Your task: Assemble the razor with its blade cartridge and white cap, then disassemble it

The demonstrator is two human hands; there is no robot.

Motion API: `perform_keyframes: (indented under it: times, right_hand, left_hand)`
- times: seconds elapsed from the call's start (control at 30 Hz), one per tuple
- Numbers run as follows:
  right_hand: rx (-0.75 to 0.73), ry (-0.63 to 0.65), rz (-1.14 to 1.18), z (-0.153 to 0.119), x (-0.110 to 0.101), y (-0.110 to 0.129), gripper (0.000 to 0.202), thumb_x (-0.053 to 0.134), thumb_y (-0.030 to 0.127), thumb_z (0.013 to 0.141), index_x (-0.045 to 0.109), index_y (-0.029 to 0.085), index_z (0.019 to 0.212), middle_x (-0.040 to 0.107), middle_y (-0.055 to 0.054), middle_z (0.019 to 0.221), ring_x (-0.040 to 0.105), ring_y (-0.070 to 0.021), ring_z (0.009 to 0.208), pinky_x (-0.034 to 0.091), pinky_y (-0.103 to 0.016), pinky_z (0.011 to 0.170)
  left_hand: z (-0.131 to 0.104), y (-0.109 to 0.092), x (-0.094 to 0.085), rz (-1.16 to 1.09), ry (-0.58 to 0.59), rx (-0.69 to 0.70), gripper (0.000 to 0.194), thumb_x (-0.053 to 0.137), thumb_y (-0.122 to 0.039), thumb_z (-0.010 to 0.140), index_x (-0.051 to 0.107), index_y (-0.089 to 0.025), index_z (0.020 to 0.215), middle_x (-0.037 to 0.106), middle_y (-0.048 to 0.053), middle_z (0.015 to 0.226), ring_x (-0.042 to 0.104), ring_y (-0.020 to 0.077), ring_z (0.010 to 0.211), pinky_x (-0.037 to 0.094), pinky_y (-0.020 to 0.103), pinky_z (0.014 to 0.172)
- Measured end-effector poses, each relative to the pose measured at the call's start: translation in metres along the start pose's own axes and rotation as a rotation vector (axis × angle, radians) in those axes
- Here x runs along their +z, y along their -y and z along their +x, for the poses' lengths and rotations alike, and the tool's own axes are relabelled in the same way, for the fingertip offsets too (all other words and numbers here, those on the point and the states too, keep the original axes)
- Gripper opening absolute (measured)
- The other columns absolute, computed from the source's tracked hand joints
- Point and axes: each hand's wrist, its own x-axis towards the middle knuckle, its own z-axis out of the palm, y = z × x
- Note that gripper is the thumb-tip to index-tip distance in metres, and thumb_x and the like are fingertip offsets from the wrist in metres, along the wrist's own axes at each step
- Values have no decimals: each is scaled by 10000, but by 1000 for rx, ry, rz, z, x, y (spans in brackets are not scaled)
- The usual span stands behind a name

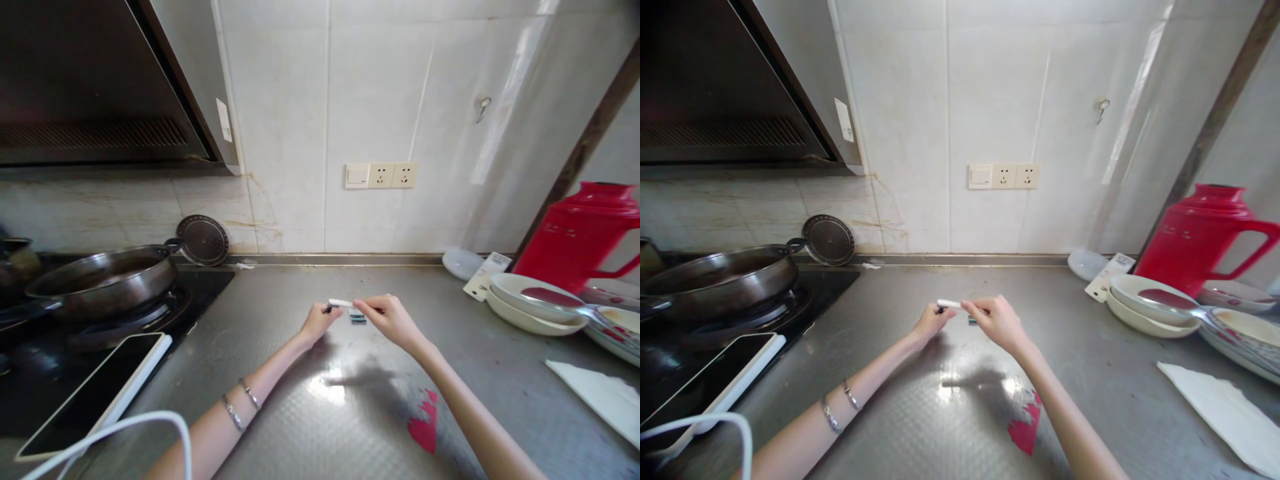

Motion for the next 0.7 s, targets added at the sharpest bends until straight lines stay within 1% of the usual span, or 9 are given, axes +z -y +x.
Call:
perform_keyframes:
  times: [0.07, 0.2, 0.33, 0.37, 0.47, 0.5, 0.63, 0.7]
  right_hand:
    - [-14, -53, -50, 0, 0, 3, 539, 350, 485, 888, 472, 151, 483, 357, 25, 442, 275, -76, 443, 203, -244, 493]
    - [-85, -3, -95, -1, -1, 9, 535, 353, 472, 894, 473, 153, 482, 394, 25, 432, 280, -71, 428, 233, -239, 532]
    - [-41, -96, -123, -2, -2, 11, 555, 324, 499, 897, 464, 157, 482, 407, 19, 443, 299, -79, 436, 223, -245, 526]
    - [-37, -89, -120, -2, -3, 12, 556, 326, 504, 894, 467, 157, 482, 402, 18, 443, 291, -80, 435, 215, -248, 515]
    - [-65, 14, -72, -1, -3, 11, 547, 348, 506, 883, 475, 154, 483, 372, 21, 440, 258, -79, 435, 207, -250, 492]
    - [-65, 25, -58, -1, -3, 11, 545, 348, 502, 884, 471, 154, 482, 364, 22, 441, 255, -79, 439, 209, -249, 490]
    - [-1, -40, -50, -1, -2, 7, 553, 330, 513, 884, 435, 156, 474, 322, 26, 442, 249, -80, 447, 200, -248, 480]
    - [-5, 5, -22, -1, -1, 5, 552, 339, 535, 872, 426, 158, 477, 310, 29, 447, 249, -79, 444, 197, -244, 469]
  left_hand:
    - [0, 0, 0, -7, -1, 1, 407, 617, -440, 648, 410, -158, 441, 296, -74, 413, 245, 58, 462, 165, 233, 480]
    - [0, 1, 0, -9, 26, 36, 343, 618, -399, 649, 465, -148, 473, 332, -70, 429, 269, 63, 478, 185, 230, 487]
    - [1, 3, 1, 3, 16, 27, 376, 594, -407, 667, 413, -158, 452, 311, -71, 421, 253, 61, 462, 173, 235, 479]
    - [1, 3, 1, 7, 14, 27, 382, 595, -412, 667, 408, -159, 451, 308, -72, 421, 253, 61, 461, 172, 235, 477]
    - [2, 4, 1, 5, 23, 51, 364, 610, -400, 660, 424, -157, 463, 328, -70, 426, 273, 63, 467, 186, 231, 476]
    - [2, 3, 2, 0, 19, 53, 364, 613, -399, 658, 425, -157, 463, 332, -69, 425, 278, 63, 467, 190, 230, 476]
    - [0, 1, 2, -7, -15, 17, 420, 602, -451, 660, 382, -168, 443, 315, -69, 406, 262, 59, 449, 169, 236, 468]
    - [-1, 0, 3, -7, -9, 16, 425, 605, -466, 653, 379, -171, 445, 322, -69, 404, 261, 59, 444, 167, 239, 467]
